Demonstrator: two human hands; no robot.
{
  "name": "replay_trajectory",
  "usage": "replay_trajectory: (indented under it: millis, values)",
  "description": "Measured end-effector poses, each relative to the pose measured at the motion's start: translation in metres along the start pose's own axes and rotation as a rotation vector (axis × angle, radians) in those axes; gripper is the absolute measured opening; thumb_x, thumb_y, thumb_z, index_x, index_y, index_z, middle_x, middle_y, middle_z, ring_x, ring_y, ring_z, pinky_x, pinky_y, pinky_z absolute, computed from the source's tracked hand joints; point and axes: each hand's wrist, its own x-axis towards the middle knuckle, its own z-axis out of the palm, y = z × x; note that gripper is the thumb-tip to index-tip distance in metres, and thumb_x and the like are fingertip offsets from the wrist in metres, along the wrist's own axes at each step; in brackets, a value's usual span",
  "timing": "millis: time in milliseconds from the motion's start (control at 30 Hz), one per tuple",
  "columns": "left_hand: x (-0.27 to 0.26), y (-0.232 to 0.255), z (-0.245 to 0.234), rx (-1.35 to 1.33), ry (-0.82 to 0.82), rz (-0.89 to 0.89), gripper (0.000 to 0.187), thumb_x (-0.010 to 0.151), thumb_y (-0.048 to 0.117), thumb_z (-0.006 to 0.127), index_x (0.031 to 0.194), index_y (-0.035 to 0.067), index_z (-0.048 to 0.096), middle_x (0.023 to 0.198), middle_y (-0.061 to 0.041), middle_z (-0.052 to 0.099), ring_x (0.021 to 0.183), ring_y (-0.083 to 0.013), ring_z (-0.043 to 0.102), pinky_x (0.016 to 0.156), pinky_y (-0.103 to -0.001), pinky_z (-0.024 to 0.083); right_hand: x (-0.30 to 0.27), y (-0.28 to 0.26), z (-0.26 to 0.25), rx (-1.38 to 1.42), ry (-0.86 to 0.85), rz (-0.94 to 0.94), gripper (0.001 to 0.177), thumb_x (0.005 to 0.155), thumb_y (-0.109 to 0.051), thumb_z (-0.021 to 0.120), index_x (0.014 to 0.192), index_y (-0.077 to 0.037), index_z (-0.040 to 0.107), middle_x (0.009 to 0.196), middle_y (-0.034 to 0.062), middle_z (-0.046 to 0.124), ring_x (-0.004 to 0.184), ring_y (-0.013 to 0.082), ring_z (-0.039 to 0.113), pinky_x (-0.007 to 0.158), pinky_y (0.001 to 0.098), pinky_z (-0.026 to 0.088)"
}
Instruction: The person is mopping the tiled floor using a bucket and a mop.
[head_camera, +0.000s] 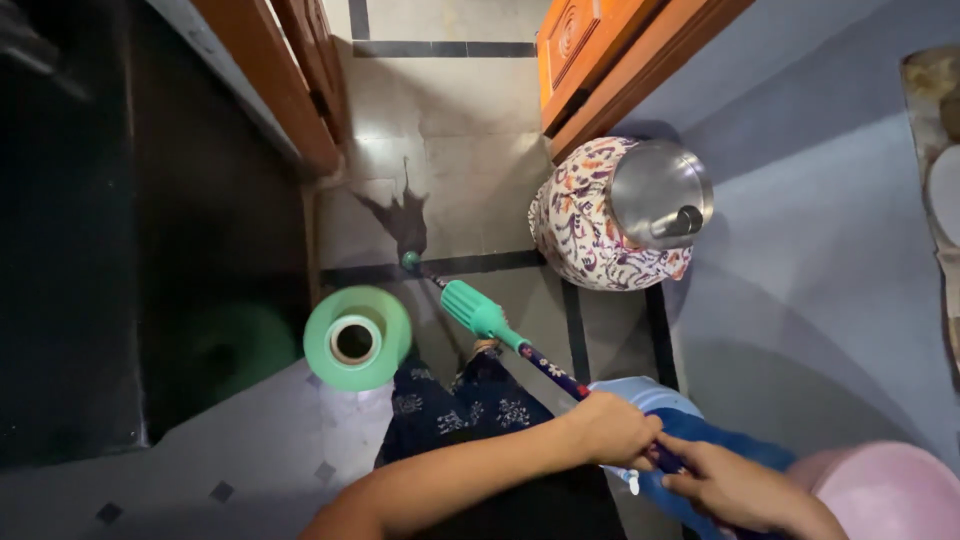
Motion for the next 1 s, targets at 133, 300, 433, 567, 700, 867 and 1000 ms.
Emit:
replay_trajectory:
  millis: [133,300,433,567,700,867,1000]
  values:
    - [-0.005,0.000,-0.011,0.022,0.022,-0.025,0.035,0.082,0.044,0.075,0.086,0.010,0.067,0.074,-0.012,0.072,0.069,-0.0347,0.072,0.057,-0.049,0.055,0.006,-0.011,0.001,0.127,-0.074,0.063,0.044,0.096,-0.020,0.061,0.140,-0.022,0.058,0.065,-0.0003,0.058,0.043,0.0132,0.051,0.044,0.0316,0.045]
    - [-0.028,-0.025,-0.033,0.082,0.047,-0.043,0.025,0.084,0.033,0.072,0.088,0.009,0.067,0.078,-0.011,0.072,0.068,-0.0327,0.072,0.058,-0.048,0.056,0.049,-0.015,0.015,0.093,0.089,-0.093,0.034,0.093,-0.021,0.067,0.126,-0.011,0.066,0.067,0.0037,0.060,0.052,0.0136,0.055,0.050,0.0331,0.047]
    - [-0.048,-0.086,-0.039,0.379,0.093,-0.171,0.011,0.087,0.024,0.068,0.091,0.013,0.069,0.083,-0.009,0.071,0.073,-0.0327,0.070,0.065,-0.050,0.058,0.109,-0.057,0.014,0.042,0.209,-0.257,0.042,0.088,-0.026,0.070,0.126,-0.008,0.066,0.080,0.0132,0.075,0.064,0.0191,0.065,0.066,0.0377,0.054]
    - [-0.062,-0.188,-0.111,0.551,0.082,-0.287,0.012,0.083,0.024,0.068,0.090,0.014,0.067,0.087,-0.010,0.070,0.087,-0.0307,0.067,0.082,-0.045,0.055,0.254,-0.102,-0.015,0.157,0.288,-0.565,0.041,0.086,-0.017,0.067,0.125,-0.003,0.067,0.085,0.0144,0.078,0.073,0.0194,0.067,0.070,0.0350,0.056]
    - [-0.044,-0.229,-0.218,0.375,0.501,-0.367,0.016,0.080,0.015,0.066,0.094,0.012,0.061,0.090,-0.014,0.062,0.091,-0.0372,0.065,0.079,-0.048,0.052,0.279,-0.198,-0.106,0.507,0.157,-0.771,0.022,0.099,-0.017,0.055,0.104,-0.004,0.073,0.077,0.0091,0.072,0.057,0.0161,0.065,0.050,0.0319,0.050]
    - [-0.006,-0.234,-0.258,0.193,0.564,-0.541,0.011,0.088,0.011,0.063,0.099,0.012,0.060,0.095,-0.016,0.062,0.087,-0.0392,0.063,0.066,-0.050,0.052,0.230,-0.229,-0.175,0.449,0.096,-0.659,0.023,0.100,-0.024,0.053,0.099,-0.009,0.071,0.068,0.0051,0.066,0.046,0.0135,0.057,0.039,0.0304,0.044]
    - [0.004,-0.237,-0.181,0.405,0.464,-0.335,0.009,0.083,0.014,0.062,0.091,0.010,0.059,0.090,-0.012,0.063,0.093,-0.0337,0.064,0.078,-0.046,0.054,0.197,-0.186,-0.157,0.614,-0.131,-0.537,0.027,0.096,-0.022,0.058,0.120,-0.011,0.059,0.075,0.0041,0.068,0.053,0.0162,0.066,0.044,0.0323,0.054]
